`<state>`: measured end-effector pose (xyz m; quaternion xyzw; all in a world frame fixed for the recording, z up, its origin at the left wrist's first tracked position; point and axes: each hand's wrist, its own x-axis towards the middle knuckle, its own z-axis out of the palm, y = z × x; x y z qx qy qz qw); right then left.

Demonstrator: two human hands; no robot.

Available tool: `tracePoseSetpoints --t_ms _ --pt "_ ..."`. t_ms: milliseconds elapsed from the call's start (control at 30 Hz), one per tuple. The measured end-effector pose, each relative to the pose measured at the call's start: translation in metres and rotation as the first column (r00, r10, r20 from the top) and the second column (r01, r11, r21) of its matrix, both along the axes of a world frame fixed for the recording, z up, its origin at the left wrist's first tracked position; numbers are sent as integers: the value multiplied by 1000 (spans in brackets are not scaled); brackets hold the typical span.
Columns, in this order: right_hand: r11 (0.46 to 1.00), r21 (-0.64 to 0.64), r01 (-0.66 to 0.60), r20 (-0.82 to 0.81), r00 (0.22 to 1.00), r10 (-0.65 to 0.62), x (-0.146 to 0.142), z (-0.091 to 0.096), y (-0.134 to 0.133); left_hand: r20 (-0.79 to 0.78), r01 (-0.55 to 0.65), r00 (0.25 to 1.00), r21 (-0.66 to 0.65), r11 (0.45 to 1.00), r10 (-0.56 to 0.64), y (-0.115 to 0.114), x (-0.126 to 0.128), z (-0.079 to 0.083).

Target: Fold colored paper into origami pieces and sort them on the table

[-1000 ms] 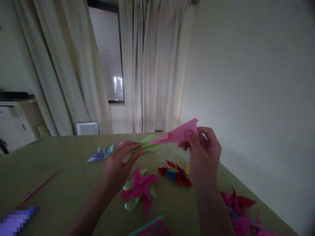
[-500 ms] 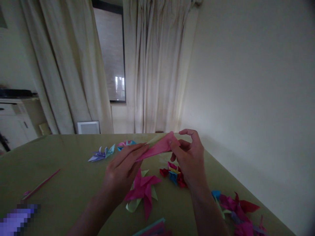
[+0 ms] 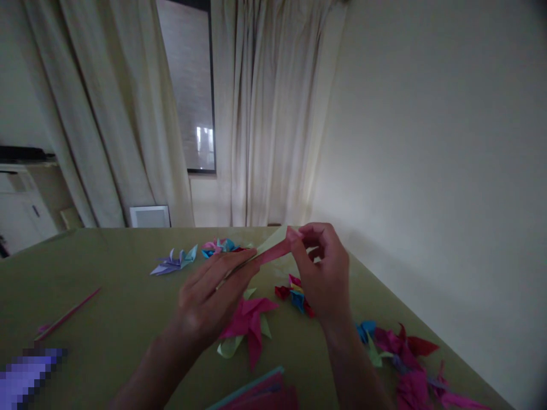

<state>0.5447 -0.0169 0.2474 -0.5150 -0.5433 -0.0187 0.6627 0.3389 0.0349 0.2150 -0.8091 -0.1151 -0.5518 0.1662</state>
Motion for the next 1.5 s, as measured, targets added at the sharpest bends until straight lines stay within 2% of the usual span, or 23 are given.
tracePoseSetpoints --t_ms 67,167,267,367,400,467,533,567,667,733,800,900,1000,1100,1233,1300,1367,1500 --pt "992 77 96 261 959 -113 -1 4 -7 75 -27 997 -112 993 35 -8 -1 9" --pt "997 62 49 554 829 -76 -2 10 -19 155 -20 985 -353 935 79 -21 -8 22" --pt "999 14 -36 651 759 18 -5 14 -33 219 110 976 -525 844 9 -33 -22 26" --pt "993 -10 -117 685 723 92 -8 18 -48 289 284 950 -641 714 -118 -39 -39 11" --pt "990 -31 -135 697 708 118 -9 19 -54 309 318 942 -681 660 -135 -41 -45 1" --pt "985 -97 -142 708 686 169 -10 21 -64 291 302 950 -777 553 -110 -46 -58 -30" --pt "971 -196 -133 705 669 235 -10 20 -74 129 139 990 -875 464 -53 -55 -72 -72" --pt "959 -254 -128 699 661 273 -9 16 -78 23 52 997 -906 421 -72 -62 -77 -95" --pt "902 -411 -133 661 638 395 -5 -12 -92 -157 -81 970 -930 359 -188 -85 -89 -161" --pt "862 -487 -139 609 654 449 0 -42 -104 -231 -144 954 -913 383 -193 -97 -89 -194" --pt "829 -547 -111 540 710 452 6 -77 -119 -280 -183 942 -890 417 -184 -102 -84 -212" --pt "826 -548 -128 493 749 443 15 -125 -145 -297 -176 929 -881 439 -222 -97 -74 -217" --pt "874 -461 -153 489 778 394 19 -155 -169 -275 -142 925 -892 429 -264 -91 -71 -212" --pt "916 -386 -107 539 780 318 20 -166 -184 -248 -123 935 -898 423 -253 -93 -75 -204" --pt "928 -368 -55 607 742 284 20 -170 -192 -245 -132 940 -903 409 -238 -103 -75 -188" --pt "925 -379 -25 615 740 271 20 -174 -193 -262 -136 938 -881 452 -229 -107 -71 -182" --pt "922 -387 -2 614 745 259 22 -179 -192 -295 -165 940 -833 528 -170 -110 -68 -180" --pt "916 -401 20 602 760 247 23 -193 -193 -352 -222 933 -721 656 -71 -116 -69 -186"
